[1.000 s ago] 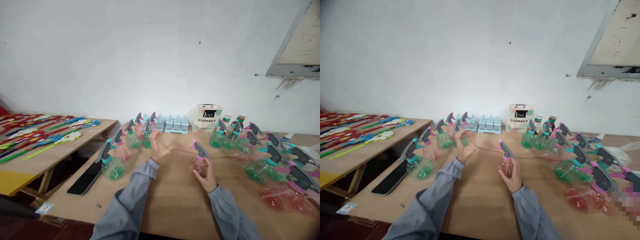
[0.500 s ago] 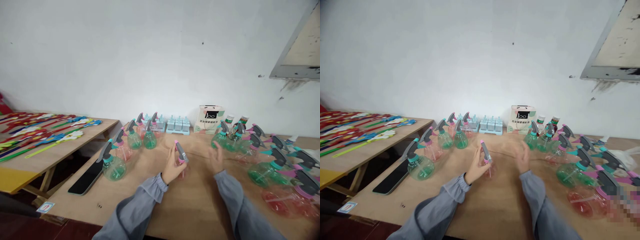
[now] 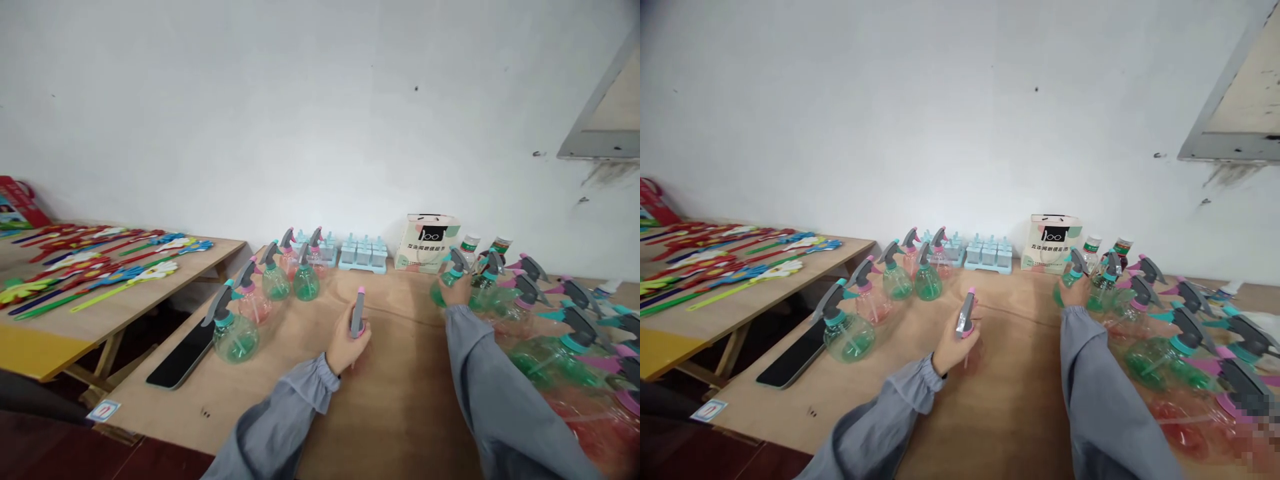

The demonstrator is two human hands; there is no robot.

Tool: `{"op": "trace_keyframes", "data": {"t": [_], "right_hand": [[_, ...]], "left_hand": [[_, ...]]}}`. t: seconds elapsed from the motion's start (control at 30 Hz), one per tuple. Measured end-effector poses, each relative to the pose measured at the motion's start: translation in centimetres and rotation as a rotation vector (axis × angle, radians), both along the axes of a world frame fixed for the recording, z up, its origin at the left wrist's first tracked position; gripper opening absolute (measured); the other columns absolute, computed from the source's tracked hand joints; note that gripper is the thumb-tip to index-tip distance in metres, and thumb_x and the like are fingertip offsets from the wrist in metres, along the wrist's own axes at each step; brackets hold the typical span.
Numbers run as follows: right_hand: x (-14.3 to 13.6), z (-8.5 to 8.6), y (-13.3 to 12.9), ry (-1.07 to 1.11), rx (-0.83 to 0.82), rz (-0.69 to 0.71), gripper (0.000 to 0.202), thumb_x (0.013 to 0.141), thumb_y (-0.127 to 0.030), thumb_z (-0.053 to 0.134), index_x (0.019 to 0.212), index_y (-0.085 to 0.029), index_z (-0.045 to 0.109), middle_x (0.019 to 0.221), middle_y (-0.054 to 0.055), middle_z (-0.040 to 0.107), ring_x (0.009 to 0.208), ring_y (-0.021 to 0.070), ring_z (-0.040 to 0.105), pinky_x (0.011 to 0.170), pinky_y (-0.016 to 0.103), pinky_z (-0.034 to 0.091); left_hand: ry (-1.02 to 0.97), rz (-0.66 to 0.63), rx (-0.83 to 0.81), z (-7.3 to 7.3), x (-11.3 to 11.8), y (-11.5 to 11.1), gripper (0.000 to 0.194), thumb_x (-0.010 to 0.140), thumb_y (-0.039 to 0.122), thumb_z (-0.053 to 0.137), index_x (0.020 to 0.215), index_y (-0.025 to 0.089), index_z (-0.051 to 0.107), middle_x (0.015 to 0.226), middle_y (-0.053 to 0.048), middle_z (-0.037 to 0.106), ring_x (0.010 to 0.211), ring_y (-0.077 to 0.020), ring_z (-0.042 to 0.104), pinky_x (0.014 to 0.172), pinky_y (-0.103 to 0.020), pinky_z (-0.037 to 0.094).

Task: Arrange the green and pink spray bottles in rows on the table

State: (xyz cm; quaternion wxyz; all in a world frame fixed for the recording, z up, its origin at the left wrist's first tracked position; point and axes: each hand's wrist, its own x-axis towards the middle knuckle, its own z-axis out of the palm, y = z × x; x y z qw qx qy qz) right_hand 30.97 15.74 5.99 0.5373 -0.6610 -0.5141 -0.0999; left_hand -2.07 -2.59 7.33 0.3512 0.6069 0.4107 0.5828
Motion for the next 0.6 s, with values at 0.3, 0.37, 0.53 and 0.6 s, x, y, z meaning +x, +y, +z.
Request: {"op": "trace_keyframes", "data": {"t": [0.3,0.37,0.53,0.6], "right_hand": [[-4.4,-3.2,-10.8,-0.186,0.075,0.143,0.068,0.081,-0.07,0.053,0.113,-0.009,0.055,0.101,0.019,0.059,0.101,0.0353,0.056,0.089,0.054,0.046],[-5.5,-4.0,-13.8,-0.242,0.118,0.209,0.059,0.084,-0.062,0.055,0.115,-0.012,0.055,0.101,0.018,0.06,0.098,0.0347,0.057,0.086,0.054,0.048],[-7.9,-5.0,-18.8,-0.302,0.148,0.303,0.049,0.087,-0.049,0.053,0.125,-0.018,0.052,0.102,0.015,0.061,0.095,0.0341,0.059,0.082,0.054,0.051],[-8.5,-4.9,-19.6,-0.301,0.163,0.315,0.049,0.087,-0.048,0.054,0.125,-0.017,0.051,0.105,0.016,0.061,0.098,0.035,0.059,0.083,0.054,0.051]], "left_hand": [[-0.284,-0.506,-0.403,3.3,-3.9,1.3,0.06,0.068,0.046,0.078,0.119,0.017,0.064,0.115,-0.012,0.07,0.071,-0.0149,0.068,0.073,-0.029,0.049],[-0.331,-0.574,-0.425,3.7,-4.3,1.4,0.065,0.066,0.043,0.078,0.124,0.018,0.062,0.118,-0.013,0.07,0.066,-0.0128,0.066,0.065,-0.025,0.046],[-0.401,-0.687,-0.436,3.8,-4.6,1.8,0.067,0.063,0.033,0.073,0.128,0.019,0.06,0.123,-0.013,0.069,0.06,-0.0097,0.062,0.055,-0.022,0.041],[-0.411,-0.7,-0.431,3.8,-4.6,1.9,0.062,0.063,0.031,0.073,0.123,0.019,0.062,0.121,-0.012,0.07,0.06,-0.0096,0.061,0.057,-0.023,0.042]]}}
